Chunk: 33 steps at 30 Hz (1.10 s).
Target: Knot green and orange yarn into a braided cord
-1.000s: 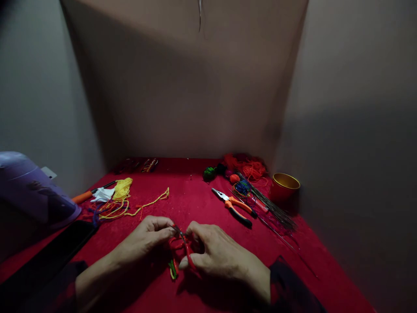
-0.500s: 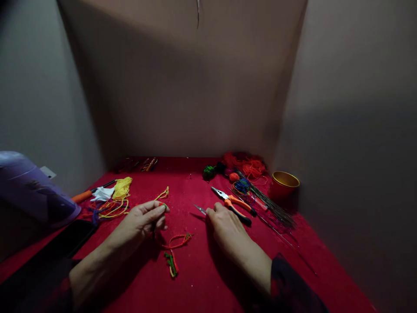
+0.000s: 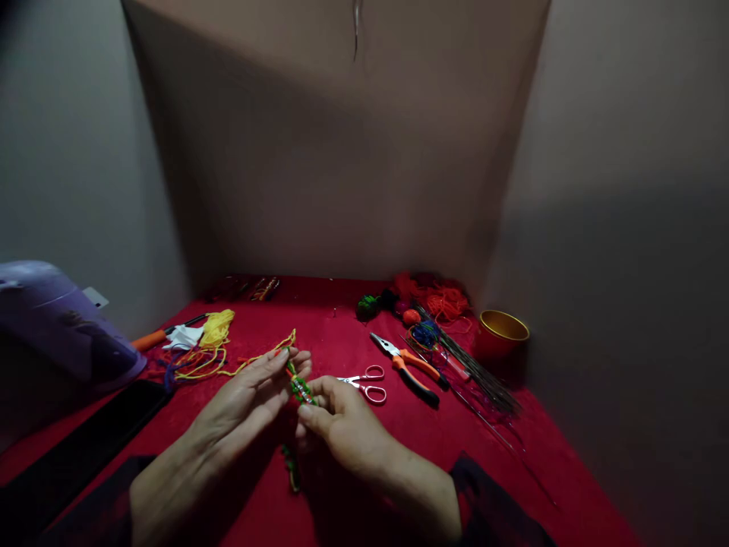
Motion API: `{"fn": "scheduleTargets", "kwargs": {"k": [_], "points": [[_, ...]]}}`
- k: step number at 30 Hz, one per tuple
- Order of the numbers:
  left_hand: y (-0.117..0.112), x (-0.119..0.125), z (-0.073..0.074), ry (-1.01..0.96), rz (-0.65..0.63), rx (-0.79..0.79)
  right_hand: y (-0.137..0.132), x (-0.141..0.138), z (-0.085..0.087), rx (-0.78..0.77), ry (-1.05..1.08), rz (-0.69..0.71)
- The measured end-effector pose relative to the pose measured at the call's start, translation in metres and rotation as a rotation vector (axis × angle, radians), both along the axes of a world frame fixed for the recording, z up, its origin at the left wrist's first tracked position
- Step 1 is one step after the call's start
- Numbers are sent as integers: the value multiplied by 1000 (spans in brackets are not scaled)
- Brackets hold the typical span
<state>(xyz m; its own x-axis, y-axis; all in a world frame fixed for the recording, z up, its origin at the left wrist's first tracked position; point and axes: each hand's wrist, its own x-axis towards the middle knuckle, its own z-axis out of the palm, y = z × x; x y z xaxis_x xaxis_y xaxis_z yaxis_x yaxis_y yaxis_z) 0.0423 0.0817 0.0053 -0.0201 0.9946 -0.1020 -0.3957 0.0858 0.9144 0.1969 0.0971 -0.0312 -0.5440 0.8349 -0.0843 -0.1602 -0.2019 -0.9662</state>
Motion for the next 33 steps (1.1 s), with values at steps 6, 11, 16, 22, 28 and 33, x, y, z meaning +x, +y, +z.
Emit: {"fn": "scheduleTargets", "kwargs": {"k": [6,11,16,22,28,33], "points": [[36,0,-30,-68,24,-153,17,13,-9,-39,-70,33],[39,-16,-34,55,109,-109,24,23,-11,-5,-116,8],[34,-13,-23,595,132,322,25,26,-10,-10,-126,77],[20,-1,-28,690,-324,194,24,23,-16,31,-92,63],[20,0,-35,380,-338,-68,23,27,-9,28,-73,-152],[16,1,-25,343,-361,-65,21,27,-2,133,-162,-250]]}}
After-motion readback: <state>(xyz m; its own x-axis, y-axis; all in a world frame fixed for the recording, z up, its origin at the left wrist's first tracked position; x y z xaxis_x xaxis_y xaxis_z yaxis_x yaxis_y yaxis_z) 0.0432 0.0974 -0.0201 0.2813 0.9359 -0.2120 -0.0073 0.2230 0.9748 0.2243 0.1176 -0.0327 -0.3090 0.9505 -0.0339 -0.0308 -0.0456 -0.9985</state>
